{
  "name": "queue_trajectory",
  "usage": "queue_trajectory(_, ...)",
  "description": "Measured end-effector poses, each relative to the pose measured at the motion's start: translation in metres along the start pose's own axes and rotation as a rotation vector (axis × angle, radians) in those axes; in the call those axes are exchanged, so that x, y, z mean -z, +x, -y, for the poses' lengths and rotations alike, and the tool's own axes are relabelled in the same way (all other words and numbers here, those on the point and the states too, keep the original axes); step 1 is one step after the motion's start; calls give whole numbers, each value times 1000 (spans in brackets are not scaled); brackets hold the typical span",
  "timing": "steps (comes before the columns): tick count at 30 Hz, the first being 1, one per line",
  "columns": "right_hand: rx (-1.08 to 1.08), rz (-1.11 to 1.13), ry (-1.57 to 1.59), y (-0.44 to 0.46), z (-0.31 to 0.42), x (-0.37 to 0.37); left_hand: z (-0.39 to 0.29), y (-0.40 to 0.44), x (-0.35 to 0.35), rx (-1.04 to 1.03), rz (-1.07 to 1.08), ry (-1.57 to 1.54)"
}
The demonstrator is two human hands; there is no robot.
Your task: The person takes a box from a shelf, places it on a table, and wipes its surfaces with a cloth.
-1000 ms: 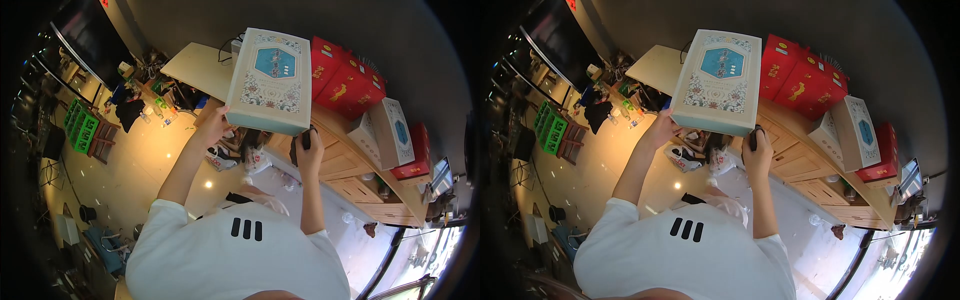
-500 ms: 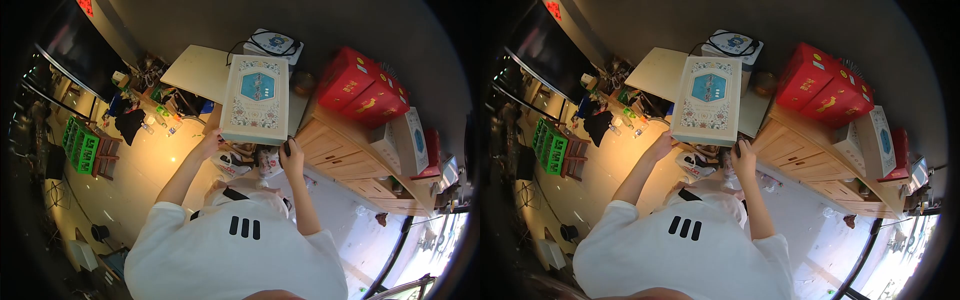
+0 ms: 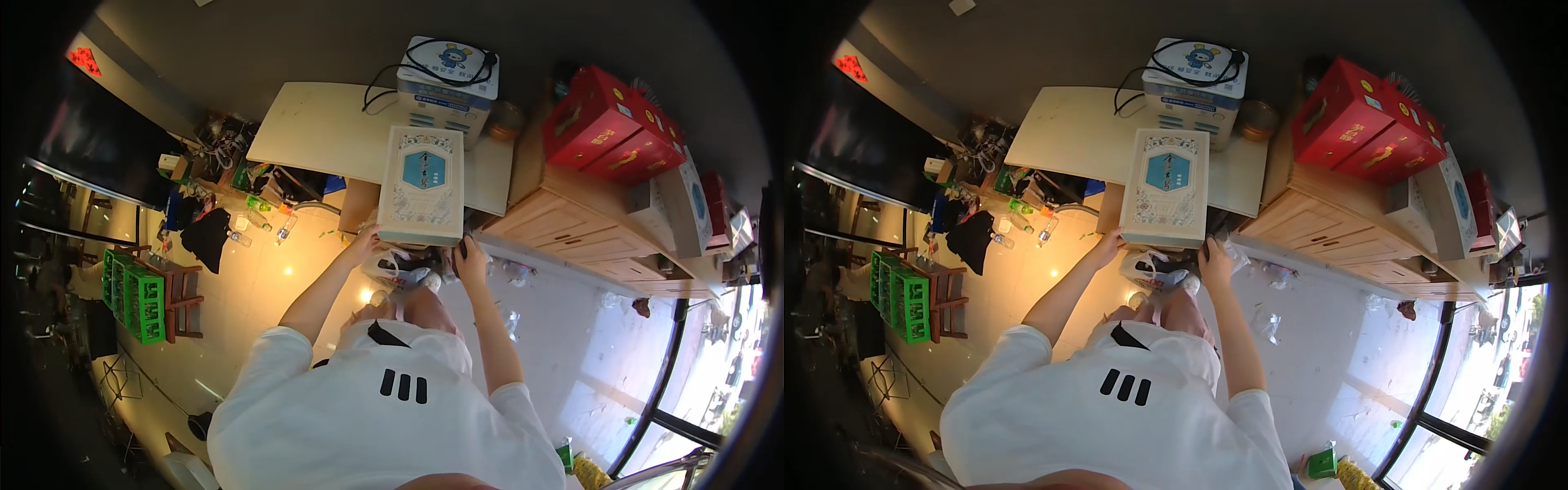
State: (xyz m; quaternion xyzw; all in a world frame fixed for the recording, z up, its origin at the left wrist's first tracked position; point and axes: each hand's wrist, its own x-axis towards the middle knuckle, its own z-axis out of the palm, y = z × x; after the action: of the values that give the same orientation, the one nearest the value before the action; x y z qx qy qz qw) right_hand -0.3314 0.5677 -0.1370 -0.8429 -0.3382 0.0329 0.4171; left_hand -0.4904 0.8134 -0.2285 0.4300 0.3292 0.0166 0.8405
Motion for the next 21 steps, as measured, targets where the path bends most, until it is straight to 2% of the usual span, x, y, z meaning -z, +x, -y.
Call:
queue_trajectory(2,43,-4,-49,5,-25,-13,2,19,2,10,-8,13)
queue_trajectory(12,-39,134,-56,43,-88,-45,42,90,24,97,-124,11)
queue_trajectory(16,26,198,-31,58,-109,-41,39,85,27,-40,-167,40)
queue_trajectory(17,-145,292,-36,62,-110,-33,30,78,22,-101,-166,37)
queue_trajectory(18,-144,297,-37,69,-111,-27,31,82,25,-100,-169,33)
queue_trajectory(21,-32,119,23,98,-93,-10,43,97,39,-133,-248,-23)
